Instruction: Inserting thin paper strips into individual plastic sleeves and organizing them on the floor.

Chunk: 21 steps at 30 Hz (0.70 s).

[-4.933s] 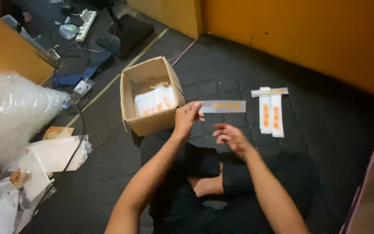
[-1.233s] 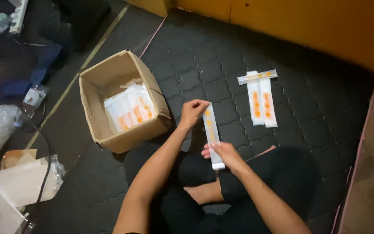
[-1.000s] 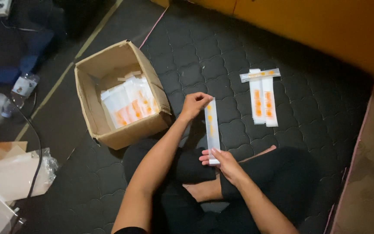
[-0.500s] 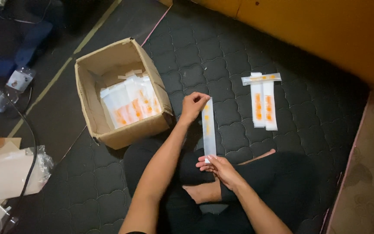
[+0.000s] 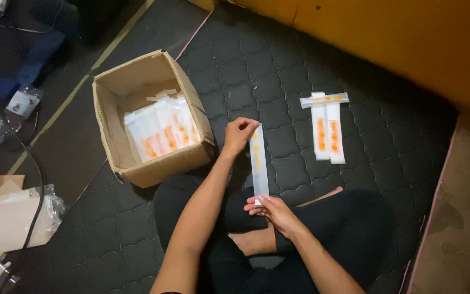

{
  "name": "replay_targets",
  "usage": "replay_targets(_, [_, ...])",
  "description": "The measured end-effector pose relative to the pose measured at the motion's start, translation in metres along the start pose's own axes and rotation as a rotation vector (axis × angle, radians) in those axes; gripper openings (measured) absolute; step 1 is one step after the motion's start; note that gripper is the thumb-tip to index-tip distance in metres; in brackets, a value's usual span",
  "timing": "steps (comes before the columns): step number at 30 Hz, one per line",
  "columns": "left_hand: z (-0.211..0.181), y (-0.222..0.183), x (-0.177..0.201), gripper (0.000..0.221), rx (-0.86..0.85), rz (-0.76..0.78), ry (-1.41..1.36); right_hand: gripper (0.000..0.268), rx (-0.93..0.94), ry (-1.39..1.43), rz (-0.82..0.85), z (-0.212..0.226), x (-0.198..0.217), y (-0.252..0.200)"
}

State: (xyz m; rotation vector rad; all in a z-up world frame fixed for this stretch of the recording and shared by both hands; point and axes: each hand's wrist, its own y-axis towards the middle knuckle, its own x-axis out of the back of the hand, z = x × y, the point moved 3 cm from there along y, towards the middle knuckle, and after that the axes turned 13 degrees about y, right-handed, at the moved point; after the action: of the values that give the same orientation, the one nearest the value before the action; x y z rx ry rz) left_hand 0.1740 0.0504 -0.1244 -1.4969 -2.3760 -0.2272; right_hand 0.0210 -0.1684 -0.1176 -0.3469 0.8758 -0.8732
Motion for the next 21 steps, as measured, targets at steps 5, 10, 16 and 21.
replay_targets(5, [-0.004,-0.002,0.005,0.014,-0.009,0.0,-0.027,0.048,0.013,0.0,0.004,-0.002,0.0,0.001])
replay_targets(10, [-0.001,-0.001,0.006,0.015,-0.037,0.008,-0.068,0.048,0.023,-0.013,-0.002,0.001,-0.004,-0.003])
replay_targets(16, [-0.016,-0.006,0.017,0.014,0.002,0.037,-0.095,0.044,0.035,0.007,-0.084,0.018,-0.005,-0.014])
replay_targets(21, [-0.063,-0.035,0.061,0.024,0.015,0.156,-0.309,0.03,0.416,0.395,-0.38,0.063,0.031,-0.028])
